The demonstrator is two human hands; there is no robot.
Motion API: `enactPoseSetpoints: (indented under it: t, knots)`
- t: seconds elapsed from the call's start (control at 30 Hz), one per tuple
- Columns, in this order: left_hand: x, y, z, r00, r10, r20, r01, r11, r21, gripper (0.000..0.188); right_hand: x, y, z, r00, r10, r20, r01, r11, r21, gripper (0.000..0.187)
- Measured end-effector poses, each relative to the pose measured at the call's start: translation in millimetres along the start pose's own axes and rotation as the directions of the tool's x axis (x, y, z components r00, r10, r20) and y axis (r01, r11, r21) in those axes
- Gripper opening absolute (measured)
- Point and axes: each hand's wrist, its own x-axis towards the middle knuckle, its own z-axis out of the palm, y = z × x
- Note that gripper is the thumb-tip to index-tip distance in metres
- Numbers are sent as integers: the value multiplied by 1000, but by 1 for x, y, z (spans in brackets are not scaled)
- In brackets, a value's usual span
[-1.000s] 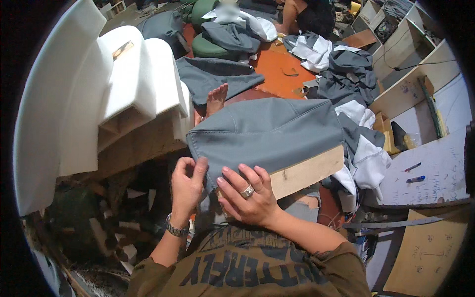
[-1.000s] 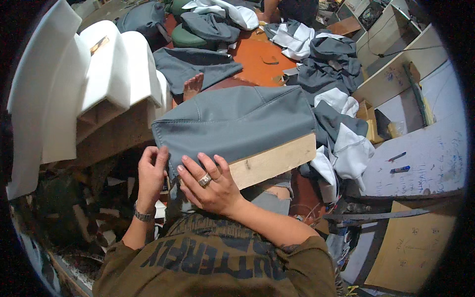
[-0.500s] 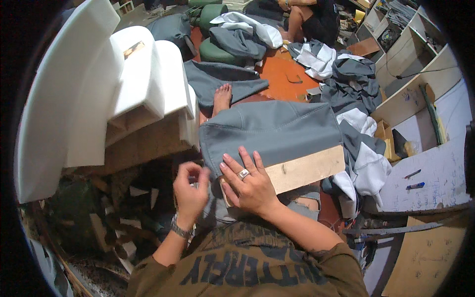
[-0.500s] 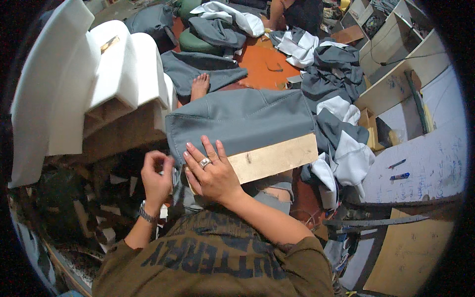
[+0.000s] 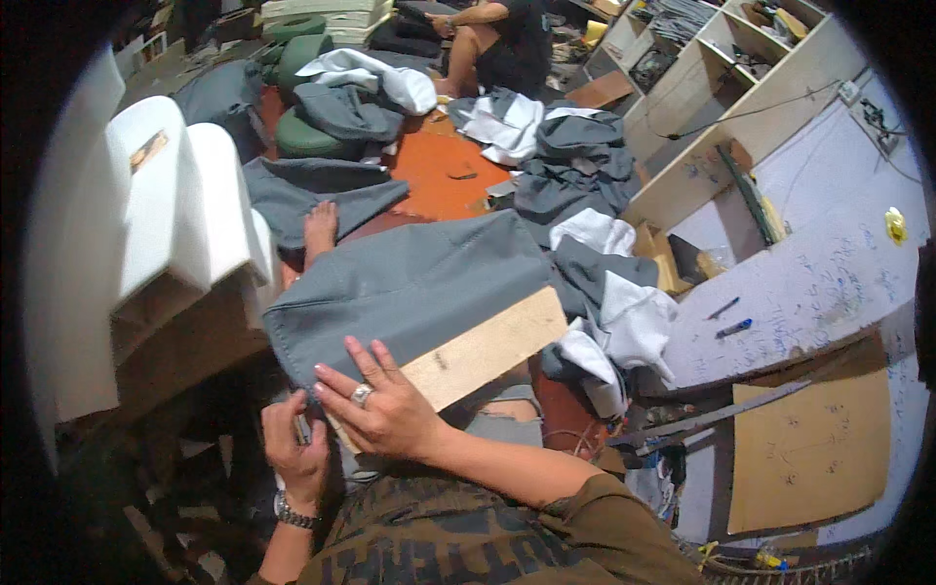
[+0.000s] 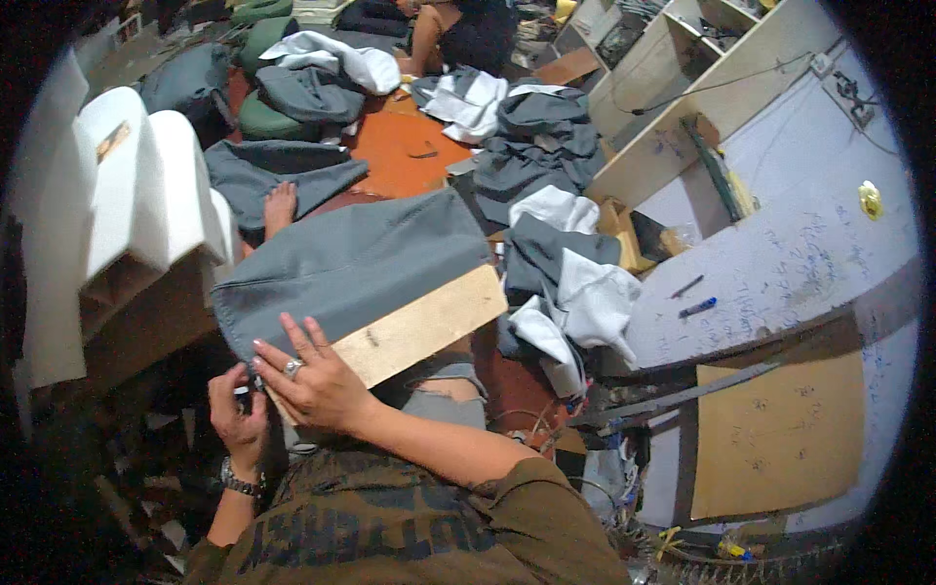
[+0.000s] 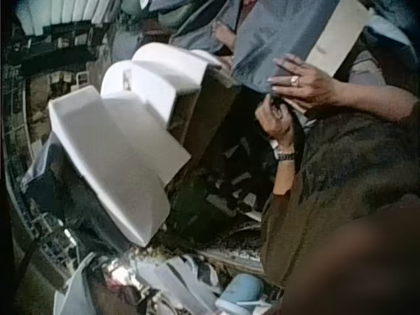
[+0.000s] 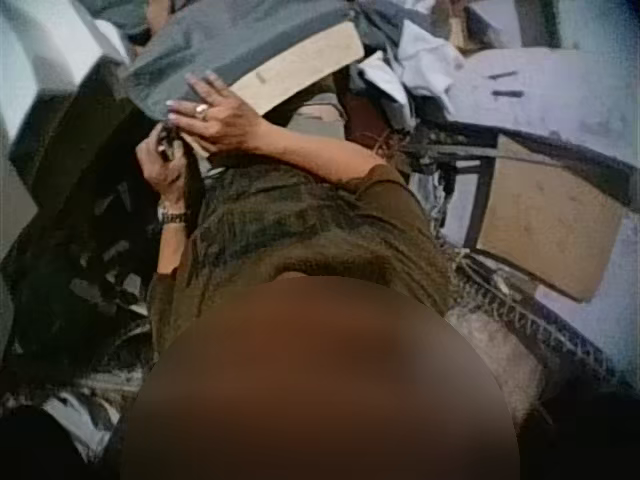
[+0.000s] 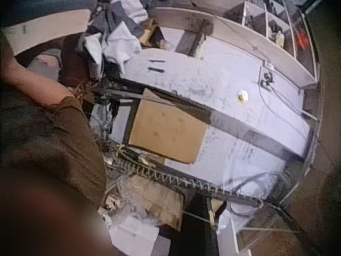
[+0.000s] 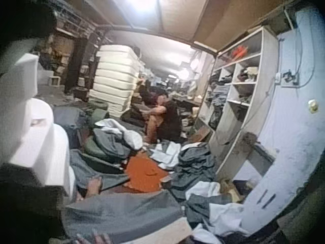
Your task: The person sits on the floor and assembles a cushion by wrapping gray fabric around a rectangular foam block. They use a staple gun to secure the fabric to the wooden base of the foam, folding the edges neatly before stapling. The person handles multiple foam blocks and fabric pieces, working one at a time.
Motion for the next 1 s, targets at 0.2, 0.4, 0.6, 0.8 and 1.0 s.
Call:
enactPoseSetpoints:
  t: [0.2,0.4,0.6,0.8,1.0]
  knots:
    - [27,-10,6,955,202,218,-262,919,296,77,5,-1,1,1000,6,-6,-6,1000,9,40]
    - [25,-15,6,948,117,297,-179,965,190,76,0,-2,1,991,-43,-128,43,999,-9,33]
    - [18,-26,10,969,84,234,-109,989,97,88,2,-6,-1,993,-15,-118,9,999,-53,27]
    - [15,-24,9,984,142,109,-139,990,-26,75,6,-8,-5,993,-15,-115,6,997,-77,32]
    - [10,-13,-3,976,209,58,-207,978,-38,39,6,-6,-5,995,-15,-99,5,995,-100,32]
